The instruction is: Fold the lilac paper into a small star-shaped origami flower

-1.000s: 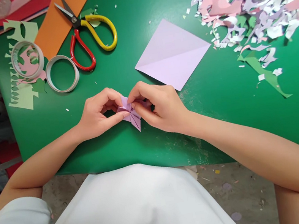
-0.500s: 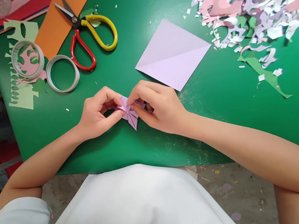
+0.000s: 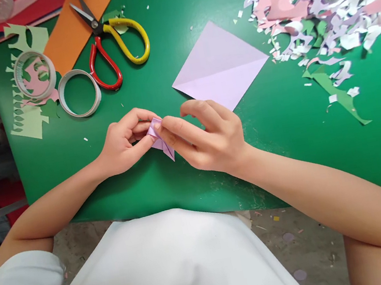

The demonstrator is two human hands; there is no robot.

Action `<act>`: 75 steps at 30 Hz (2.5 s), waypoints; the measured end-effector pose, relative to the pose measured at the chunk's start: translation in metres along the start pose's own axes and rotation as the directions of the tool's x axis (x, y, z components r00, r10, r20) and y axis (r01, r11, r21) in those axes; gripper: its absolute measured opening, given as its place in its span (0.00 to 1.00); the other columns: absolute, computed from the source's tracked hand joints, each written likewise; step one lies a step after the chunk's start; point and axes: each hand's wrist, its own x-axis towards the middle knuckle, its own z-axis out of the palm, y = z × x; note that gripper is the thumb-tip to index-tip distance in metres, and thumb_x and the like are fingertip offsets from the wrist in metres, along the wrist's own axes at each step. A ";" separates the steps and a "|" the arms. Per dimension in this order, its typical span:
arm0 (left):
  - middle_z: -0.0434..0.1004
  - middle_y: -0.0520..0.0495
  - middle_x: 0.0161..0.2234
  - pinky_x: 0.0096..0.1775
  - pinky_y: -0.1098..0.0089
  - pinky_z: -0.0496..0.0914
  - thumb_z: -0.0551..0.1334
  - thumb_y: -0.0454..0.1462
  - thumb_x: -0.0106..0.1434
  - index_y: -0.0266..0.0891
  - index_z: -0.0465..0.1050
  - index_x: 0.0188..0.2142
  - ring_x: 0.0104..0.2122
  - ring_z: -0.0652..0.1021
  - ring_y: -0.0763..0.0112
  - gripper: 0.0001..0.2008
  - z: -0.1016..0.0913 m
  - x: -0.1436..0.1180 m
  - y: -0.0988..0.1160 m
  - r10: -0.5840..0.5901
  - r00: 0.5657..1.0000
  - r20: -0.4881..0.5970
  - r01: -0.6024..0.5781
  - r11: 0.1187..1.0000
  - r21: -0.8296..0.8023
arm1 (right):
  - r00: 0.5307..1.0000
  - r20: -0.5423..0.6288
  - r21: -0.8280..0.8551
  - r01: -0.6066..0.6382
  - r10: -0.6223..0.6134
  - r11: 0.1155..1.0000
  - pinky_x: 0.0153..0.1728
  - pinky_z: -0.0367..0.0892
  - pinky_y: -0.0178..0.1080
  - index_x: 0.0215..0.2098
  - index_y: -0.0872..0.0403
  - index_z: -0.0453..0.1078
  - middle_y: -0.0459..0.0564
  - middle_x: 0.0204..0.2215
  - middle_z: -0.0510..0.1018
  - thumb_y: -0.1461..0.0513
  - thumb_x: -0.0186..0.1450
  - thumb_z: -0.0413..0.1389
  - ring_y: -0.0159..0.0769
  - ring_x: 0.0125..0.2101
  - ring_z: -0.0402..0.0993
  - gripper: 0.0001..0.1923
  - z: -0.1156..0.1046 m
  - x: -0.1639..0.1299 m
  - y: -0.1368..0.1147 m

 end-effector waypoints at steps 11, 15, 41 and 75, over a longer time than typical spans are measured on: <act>0.84 0.55 0.37 0.40 0.78 0.75 0.59 0.31 0.65 0.38 0.68 0.45 0.35 0.82 0.77 0.09 0.001 0.001 0.006 -0.008 0.998 0.063 0.003 0.996 0.087 | 0.999 -0.050 0.059 0.015 -0.012 0.998 0.28 0.67 0.40 0.39 0.48 0.72 0.47 0.31 0.79 0.67 0.64 0.61 0.37 0.32 0.73 0.07 0.004 0.000 -0.001; 0.84 0.55 0.37 0.37 0.79 0.73 0.61 0.35 0.66 0.38 0.69 0.43 0.35 0.83 0.77 0.06 0.001 0.001 0.009 -0.029 0.997 0.066 0.020 0.991 0.133 | 0.994 0.068 0.124 -0.091 0.083 0.988 0.31 0.69 0.41 0.39 0.49 0.71 0.49 0.33 0.78 0.65 0.67 0.58 0.37 0.32 0.73 0.04 0.002 0.000 -0.004; 0.82 0.55 0.30 0.32 0.78 0.71 0.66 0.40 0.64 0.39 0.70 0.34 0.31 0.82 0.75 0.08 0.002 0.002 0.007 -0.086 0.996 0.004 0.086 0.995 0.047 | 0.829 0.325 0.410 -0.558 0.456 0.721 0.24 0.67 0.35 0.27 0.51 0.68 0.44 0.24 0.78 0.62 0.66 0.58 0.31 0.24 0.73 0.09 -0.001 0.004 -0.008; 0.75 0.51 0.26 0.28 0.73 0.67 0.63 0.48 0.66 0.39 0.73 0.29 0.25 0.72 0.75 0.16 0.001 -0.001 0.001 -0.066 0.994 -0.087 0.068 0.997 0.026 | 0.862 0.395 0.442 -0.481 0.317 0.757 0.26 0.63 0.38 0.29 0.50 0.64 0.45 0.23 0.73 0.58 0.67 0.56 0.33 0.25 0.67 0.09 0.000 0.005 -0.009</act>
